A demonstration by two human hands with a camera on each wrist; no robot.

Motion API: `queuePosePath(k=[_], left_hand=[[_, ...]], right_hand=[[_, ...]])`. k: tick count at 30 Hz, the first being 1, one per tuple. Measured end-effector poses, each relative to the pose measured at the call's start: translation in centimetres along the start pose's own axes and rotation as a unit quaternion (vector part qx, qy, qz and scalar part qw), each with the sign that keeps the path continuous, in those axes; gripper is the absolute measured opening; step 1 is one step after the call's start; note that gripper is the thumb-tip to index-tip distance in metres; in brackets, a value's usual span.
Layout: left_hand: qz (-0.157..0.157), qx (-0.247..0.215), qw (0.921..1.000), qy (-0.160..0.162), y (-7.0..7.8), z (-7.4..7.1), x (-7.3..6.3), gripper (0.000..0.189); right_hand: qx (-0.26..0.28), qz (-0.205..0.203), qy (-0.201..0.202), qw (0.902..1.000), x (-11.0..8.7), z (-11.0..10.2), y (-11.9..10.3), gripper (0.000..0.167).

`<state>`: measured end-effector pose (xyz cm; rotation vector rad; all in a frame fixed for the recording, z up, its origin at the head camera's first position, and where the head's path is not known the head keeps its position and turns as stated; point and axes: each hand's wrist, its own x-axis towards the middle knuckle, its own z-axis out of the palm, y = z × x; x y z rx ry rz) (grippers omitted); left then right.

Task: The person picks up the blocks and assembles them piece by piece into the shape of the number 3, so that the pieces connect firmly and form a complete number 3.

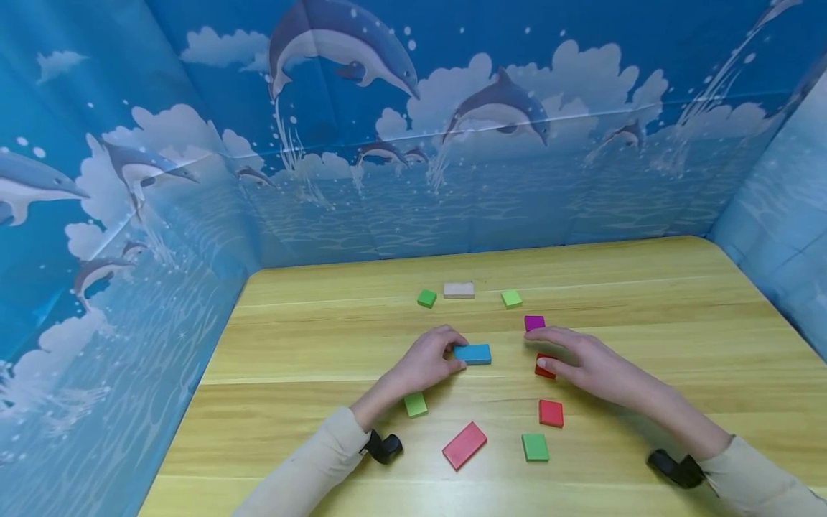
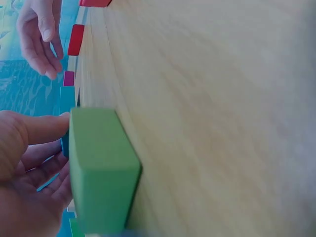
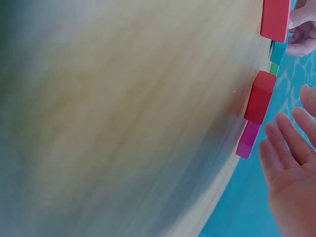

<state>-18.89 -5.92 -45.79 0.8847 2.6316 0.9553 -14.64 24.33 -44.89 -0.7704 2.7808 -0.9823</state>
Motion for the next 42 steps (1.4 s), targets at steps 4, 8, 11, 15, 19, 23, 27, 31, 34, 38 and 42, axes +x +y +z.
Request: queuePosePath(k=[4, 8, 11, 15, 19, 23, 27, 31, 34, 38, 42], left_hand=[[-0.006, -0.003, 1.0000, 0.004, -0.4, -0.2, -0.2, 0.029], [-0.009, 0.001, 0.9999, 0.006, -0.6, -0.4, -0.3, 0.028], [-0.011, 0.004, 0.9999, 0.006, -0.7, -0.4, -0.3, 0.029], [-0.015, 0.000, 0.9999, 0.006, -0.8, -0.5, -0.2, 0.029], [-0.024, -0.019, 0.9995, 0.006, -1.1, -0.5, 0.0, 0.028], [-0.030, -0.038, 0.9988, 0.003, -1.4, -0.5, 0.2, 0.029], [-0.028, -0.043, 0.9987, -0.003, -1.6, -0.6, 0.4, 0.030], [-0.022, -0.042, 0.9988, -0.008, -1.6, -0.9, 0.5, 0.030], [-0.018, -0.043, 0.9988, -0.013, -1.6, -1.1, 0.5, 0.029], [-0.019, -0.043, 0.9987, -0.018, -1.7, -1.2, 0.6, 0.029], [-0.020, -0.043, 0.9987, -0.019, -1.9, -1.2, 0.6, 0.029]], right_hand=[[-0.003, 0.001, 0.000, 1.0000, -0.1, 0.0, 0.1, 0.043], [-0.005, 0.004, -0.003, 1.0000, -0.3, -0.1, 0.1, 0.043], [-0.004, 0.007, -0.005, 0.9999, -0.4, -0.2, 0.2, 0.042], [-0.002, 0.022, -0.013, 0.9997, -0.6, -0.3, 0.4, 0.041], [-0.007, 0.042, -0.022, 0.9988, -0.8, -0.4, 0.5, 0.045], [-0.016, 0.055, -0.032, 0.9978, -1.0, -0.5, 0.5, 0.047], [-0.025, 0.059, -0.043, 0.9970, -1.0, -0.6, 0.4, 0.045], [-0.032, 0.056, -0.051, 0.9966, -0.7, -0.6, 0.4, 0.044], [-0.037, 0.048, -0.052, 0.9968, -0.5, -0.6, 0.5, 0.043], [-0.040, 0.037, -0.051, 0.9972, -0.3, -0.5, 0.5, 0.042], [-0.045, 0.024, -0.052, 0.9974, 0.1, -0.4, 0.5, 0.042]])
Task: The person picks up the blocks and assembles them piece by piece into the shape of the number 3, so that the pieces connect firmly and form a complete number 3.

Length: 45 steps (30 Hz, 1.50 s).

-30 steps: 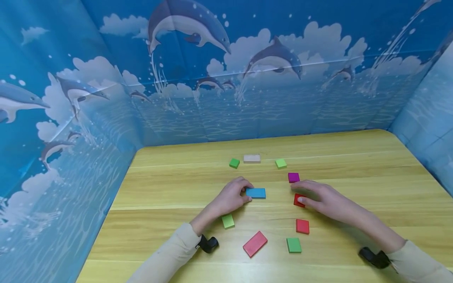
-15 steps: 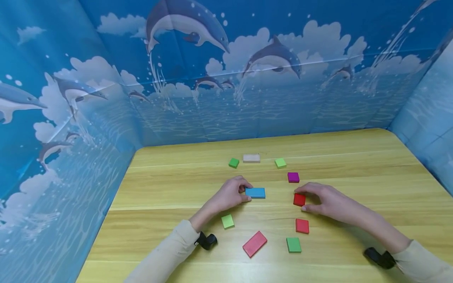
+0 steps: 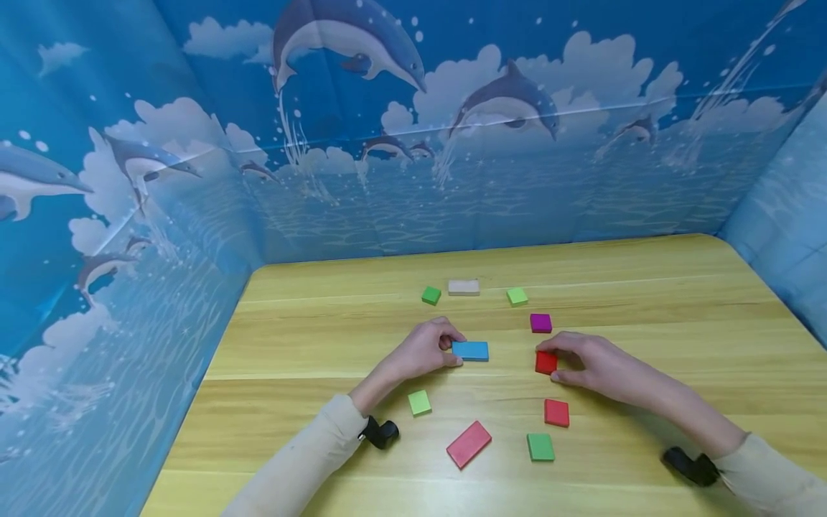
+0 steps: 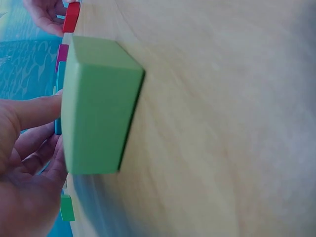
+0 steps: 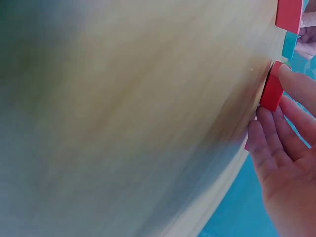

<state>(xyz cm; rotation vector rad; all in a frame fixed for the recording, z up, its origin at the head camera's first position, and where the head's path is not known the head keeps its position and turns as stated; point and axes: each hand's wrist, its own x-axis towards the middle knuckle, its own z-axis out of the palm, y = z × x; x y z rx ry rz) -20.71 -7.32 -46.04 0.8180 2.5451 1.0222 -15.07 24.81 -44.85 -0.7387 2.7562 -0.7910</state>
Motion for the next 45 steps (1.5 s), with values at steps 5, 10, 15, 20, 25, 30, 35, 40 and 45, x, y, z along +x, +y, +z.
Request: queuePosePath(k=[5, 10, 15, 20, 25, 30, 35, 40, 45], left_hand=[[0.001, 0.002, 1.0000, -0.001, -0.1, 0.0, 0.1, 0.030], [0.003, 0.002, 1.0000, -0.003, -0.2, 0.0, 0.1, 0.030], [0.000, 0.004, 1.0000, 0.000, -0.3, 0.1, 0.2, 0.030], [0.000, 0.001, 1.0000, 0.002, -0.4, 0.2, 0.2, 0.030], [-0.001, -0.002, 1.0000, 0.001, -0.4, 0.1, 0.1, 0.030], [-0.001, -0.003, 1.0000, 0.001, -0.3, 0.1, 0.1, 0.030], [-0.001, -0.004, 1.0000, 0.002, -0.3, 0.1, 0.1, 0.030], [-0.003, -0.007, 1.0000, 0.002, -0.3, 0.1, 0.1, 0.029], [-0.004, -0.016, 0.9999, 0.004, -0.3, 0.0, 0.1, 0.029]], right_hand=[[-0.003, -0.002, -0.006, 1.0000, 0.6, 0.1, -0.2, 0.042], [0.001, 0.010, -0.023, 0.9997, 1.3, 0.1, -0.5, 0.044], [0.003, 0.012, -0.034, 0.9993, 2.0, 0.2, -1.1, 0.044], [0.011, -0.003, -0.037, 0.9993, 2.8, 0.2, -1.4, 0.044], [0.009, -0.017, -0.041, 0.9990, 3.5, 0.2, -1.6, 0.045], [0.008, -0.029, -0.050, 0.9983, 4.2, 0.1, -1.9, 0.044], [0.015, -0.047, -0.058, 0.9971, 4.9, 0.1, -2.3, 0.042], [0.011, -0.073, -0.056, 0.9957, 5.6, 0.3, -2.4, 0.039], [0.014, -0.076, -0.058, 0.9953, 6.1, 0.6, -2.6, 0.039]])
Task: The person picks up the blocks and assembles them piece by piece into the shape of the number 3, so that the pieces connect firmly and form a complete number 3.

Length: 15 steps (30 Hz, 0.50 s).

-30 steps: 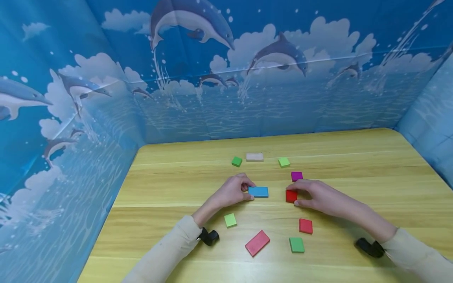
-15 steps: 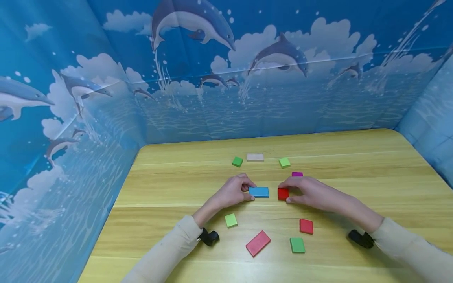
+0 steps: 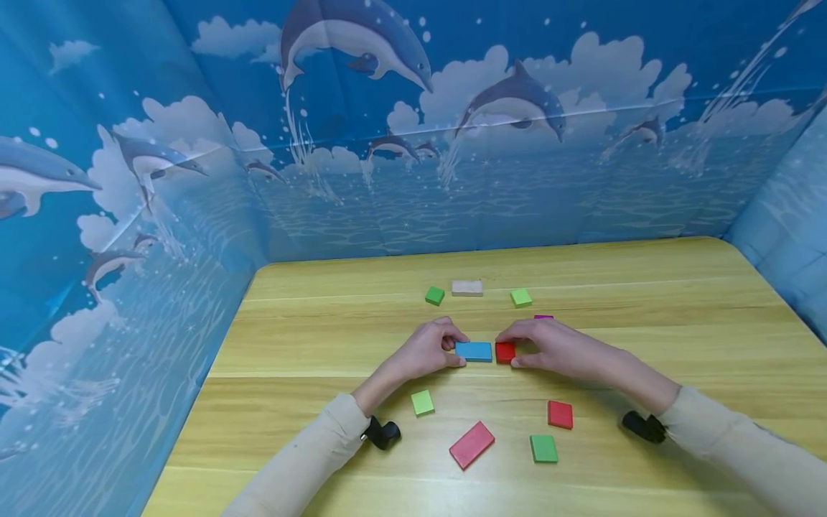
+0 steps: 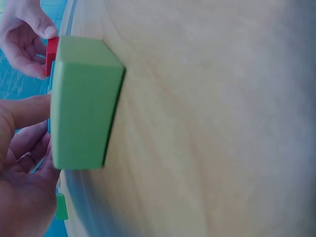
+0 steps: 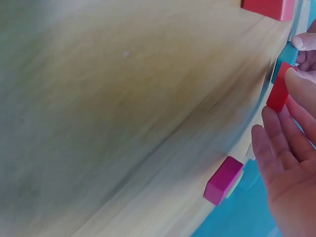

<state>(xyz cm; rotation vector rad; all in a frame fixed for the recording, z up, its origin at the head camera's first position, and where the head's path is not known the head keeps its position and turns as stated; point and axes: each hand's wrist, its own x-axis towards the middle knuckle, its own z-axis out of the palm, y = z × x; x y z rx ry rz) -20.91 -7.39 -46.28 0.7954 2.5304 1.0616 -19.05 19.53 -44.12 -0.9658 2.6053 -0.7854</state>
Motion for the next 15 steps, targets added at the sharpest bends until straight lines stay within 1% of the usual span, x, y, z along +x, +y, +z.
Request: queuePosePath(k=[5, 15], left_hand=[[0.000, -0.003, 1.0000, 0.002, 0.07, 0.02, -0.05, 0.028], [0.000, -0.003, 1.0000, 0.002, 0.16, 0.04, -0.13, 0.027]], right_hand=[[0.004, 0.010, 0.003, 0.9999, 0.27, 0.28, -0.29, 0.038], [-0.006, 0.044, 0.012, 0.9989, 0.32, 0.88, -0.62, 0.041]])
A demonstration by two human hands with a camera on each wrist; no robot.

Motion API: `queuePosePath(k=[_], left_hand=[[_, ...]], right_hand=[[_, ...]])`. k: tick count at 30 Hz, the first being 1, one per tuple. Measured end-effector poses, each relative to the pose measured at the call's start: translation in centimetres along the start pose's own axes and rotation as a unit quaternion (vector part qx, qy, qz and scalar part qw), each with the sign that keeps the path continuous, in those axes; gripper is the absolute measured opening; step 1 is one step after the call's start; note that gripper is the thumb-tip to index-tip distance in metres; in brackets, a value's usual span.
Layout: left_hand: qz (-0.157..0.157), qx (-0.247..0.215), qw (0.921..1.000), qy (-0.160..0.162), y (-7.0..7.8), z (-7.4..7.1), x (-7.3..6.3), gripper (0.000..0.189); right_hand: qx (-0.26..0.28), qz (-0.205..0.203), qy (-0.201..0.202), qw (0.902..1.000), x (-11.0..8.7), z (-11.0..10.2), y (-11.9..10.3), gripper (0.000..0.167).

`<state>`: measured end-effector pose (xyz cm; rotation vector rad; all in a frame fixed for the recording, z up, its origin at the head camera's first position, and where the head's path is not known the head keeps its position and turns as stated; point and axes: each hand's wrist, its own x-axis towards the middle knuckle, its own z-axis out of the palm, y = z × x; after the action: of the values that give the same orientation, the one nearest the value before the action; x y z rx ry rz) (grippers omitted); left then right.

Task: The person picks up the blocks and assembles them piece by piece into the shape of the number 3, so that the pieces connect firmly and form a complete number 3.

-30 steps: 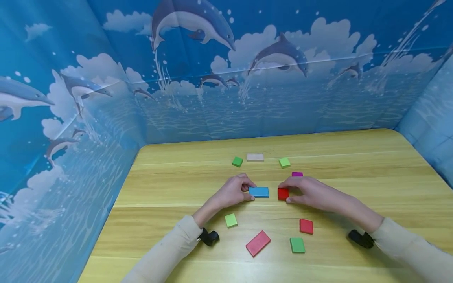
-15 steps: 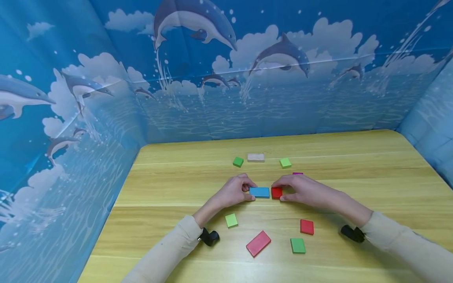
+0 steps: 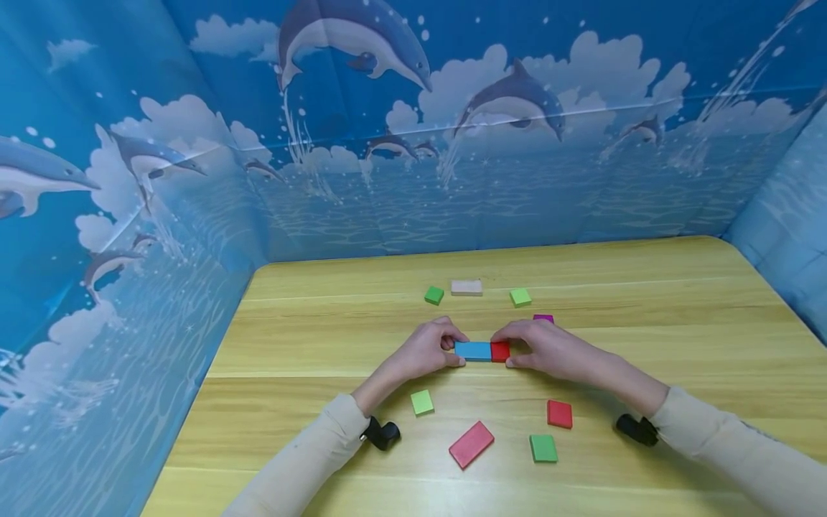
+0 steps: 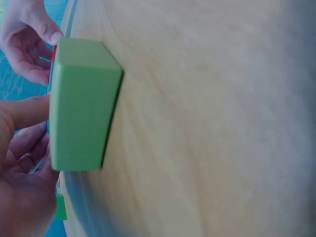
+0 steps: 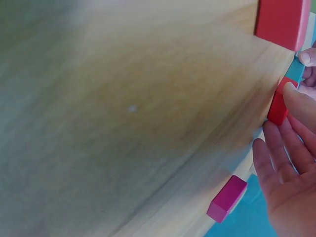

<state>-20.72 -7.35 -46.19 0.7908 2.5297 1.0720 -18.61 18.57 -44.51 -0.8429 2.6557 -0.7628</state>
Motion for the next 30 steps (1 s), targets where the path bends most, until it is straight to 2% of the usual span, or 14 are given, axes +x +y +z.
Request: queuePosePath(k=[15, 21, 26, 30], left_hand=[[0.008, 0.005, 1.0000, 0.003, -0.2, 0.2, 0.1, 0.027], [0.006, -0.013, 0.9999, 0.001, -0.1, 0.2, 0.0, 0.028], [0.006, -0.019, 0.9998, 0.001, -0.2, 0.2, -0.1, 0.028], [0.008, -0.019, 0.9998, 0.001, -0.2, 0.2, 0.0, 0.029]], right_hand=[[-0.014, -0.001, 0.008, 0.9999, -0.6, 0.1, -0.1, 0.049], [-0.007, -0.007, 0.025, 0.9996, -1.9, -0.4, -0.2, 0.046], [-0.009, 0.000, 0.021, 0.9997, -3.3, -0.6, -0.5, 0.044], [-0.017, -0.009, 0.018, 0.9997, -4.3, -0.6, -0.7, 0.042]])
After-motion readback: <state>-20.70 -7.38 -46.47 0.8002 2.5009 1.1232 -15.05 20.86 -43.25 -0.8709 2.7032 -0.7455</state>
